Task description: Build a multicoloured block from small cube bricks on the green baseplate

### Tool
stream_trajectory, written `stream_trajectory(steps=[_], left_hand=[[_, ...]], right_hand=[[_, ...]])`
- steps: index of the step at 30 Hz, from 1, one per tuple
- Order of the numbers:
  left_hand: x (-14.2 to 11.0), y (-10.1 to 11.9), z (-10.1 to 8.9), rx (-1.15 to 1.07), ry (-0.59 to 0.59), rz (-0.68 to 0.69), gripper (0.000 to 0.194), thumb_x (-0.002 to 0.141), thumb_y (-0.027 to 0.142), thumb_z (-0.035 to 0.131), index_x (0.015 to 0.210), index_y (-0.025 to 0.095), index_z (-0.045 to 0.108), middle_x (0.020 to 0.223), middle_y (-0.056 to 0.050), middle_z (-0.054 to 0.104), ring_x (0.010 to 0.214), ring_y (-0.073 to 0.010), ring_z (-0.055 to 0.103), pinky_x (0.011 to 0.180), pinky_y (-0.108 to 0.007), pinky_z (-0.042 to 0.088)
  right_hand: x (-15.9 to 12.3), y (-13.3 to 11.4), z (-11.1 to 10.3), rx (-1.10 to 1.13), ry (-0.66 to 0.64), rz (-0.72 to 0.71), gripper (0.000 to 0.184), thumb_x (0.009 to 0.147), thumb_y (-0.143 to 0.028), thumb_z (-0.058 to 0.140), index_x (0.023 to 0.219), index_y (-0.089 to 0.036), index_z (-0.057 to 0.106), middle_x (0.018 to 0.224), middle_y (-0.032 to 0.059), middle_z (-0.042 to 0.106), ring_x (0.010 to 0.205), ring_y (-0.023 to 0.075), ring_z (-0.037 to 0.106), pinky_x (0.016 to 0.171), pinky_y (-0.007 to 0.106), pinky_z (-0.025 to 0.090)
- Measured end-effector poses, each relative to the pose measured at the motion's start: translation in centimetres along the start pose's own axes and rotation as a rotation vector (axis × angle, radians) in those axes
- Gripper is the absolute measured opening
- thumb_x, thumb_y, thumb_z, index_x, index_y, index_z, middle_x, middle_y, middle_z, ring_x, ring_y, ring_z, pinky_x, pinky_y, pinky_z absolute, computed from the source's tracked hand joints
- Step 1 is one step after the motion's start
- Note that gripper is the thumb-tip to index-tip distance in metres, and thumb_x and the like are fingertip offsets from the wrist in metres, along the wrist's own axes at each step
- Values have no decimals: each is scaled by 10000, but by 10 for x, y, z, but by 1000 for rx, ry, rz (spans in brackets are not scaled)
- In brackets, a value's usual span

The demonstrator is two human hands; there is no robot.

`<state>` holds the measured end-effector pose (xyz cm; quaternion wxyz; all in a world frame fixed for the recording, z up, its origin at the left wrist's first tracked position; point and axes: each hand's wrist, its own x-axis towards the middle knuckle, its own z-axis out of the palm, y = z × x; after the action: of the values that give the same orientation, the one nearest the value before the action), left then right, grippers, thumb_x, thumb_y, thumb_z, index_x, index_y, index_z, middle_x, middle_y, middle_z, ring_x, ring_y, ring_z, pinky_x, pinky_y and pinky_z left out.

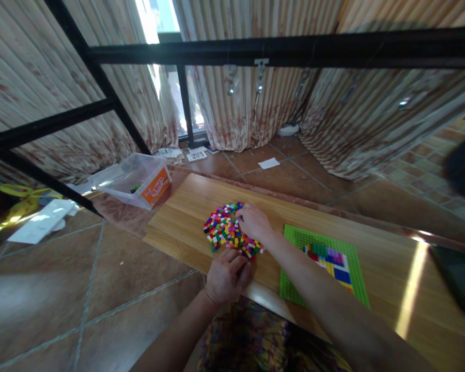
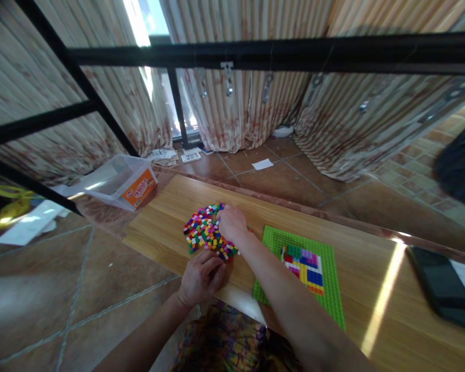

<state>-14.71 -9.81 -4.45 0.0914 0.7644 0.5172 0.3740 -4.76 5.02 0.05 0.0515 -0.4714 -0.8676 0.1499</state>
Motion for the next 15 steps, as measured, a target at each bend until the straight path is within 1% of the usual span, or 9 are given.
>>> stream_trajectory(steps=[5, 7, 9, 11, 13, 15], left_hand=[[1, 1, -1, -4, 4, -8, 152, 904, 222, 524, 801, 192, 631, 765, -59, 620, 739, -168, 590, 670, -300, 489], [1, 1, -1, -20, 26, -22, 123, 906, 223, 528, 865, 193, 639, 817, -66, 638, 776, -176, 604, 701, -308, 503], [0, 1, -2, -56, 68, -71, 137, 916, 234, 521, 984, 190, 630, 896, -80, 650, 825, -185, 617, 729, -312, 518], [0, -1, -3, -97, 107, -141, 188, 929, 259, 509, 1076, 185, 599, 947, -89, 650, 853, -188, 622, 740, -310, 525], [0, -2, -5, -133, 111, -190, 194, 941, 284, 494, 1080, 186, 587, 940, -82, 648, 843, -184, 618, 734, -302, 519], [0, -3, -7, -165, 72, -192, 176, 956, 291, 464, 1009, 189, 596, 885, -65, 638, 804, -173, 604, 711, -288, 501]], right_hand=[[-11, -1, -4, 18, 52, -6, 205, 874, -170, 524, 963, -204, 706, 1054, 98, 674, 1024, 226, 590, 903, 320, 424], [-23, 0, -9, 26, 74, 7, 217, 895, -182, 500, 1010, -201, 683, 1059, 94, 682, 1018, 225, 600, 897, 321, 424], [-40, 0, -13, 70, 113, 10, 221, 912, -186, 482, 1039, -216, 661, 1055, 71, 692, 1008, 208, 611, 887, 307, 426], [-62, -2, -13, 174, 172, -22, 196, 915, -185, 495, 1017, -233, 655, 1036, 43, 701, 985, 188, 619, 879, 288, 430], [-84, -7, -9, 264, 216, -70, 168, 911, -190, 513, 980, -234, 660, 990, 37, 707, 949, 186, 623, 874, 295, 444], [-102, -12, -2, 322, 261, -110, 161, 897, -172, 531, 965, -225, 667, 948, 45, 709, 921, 192, 628, 865, 311, 464]])
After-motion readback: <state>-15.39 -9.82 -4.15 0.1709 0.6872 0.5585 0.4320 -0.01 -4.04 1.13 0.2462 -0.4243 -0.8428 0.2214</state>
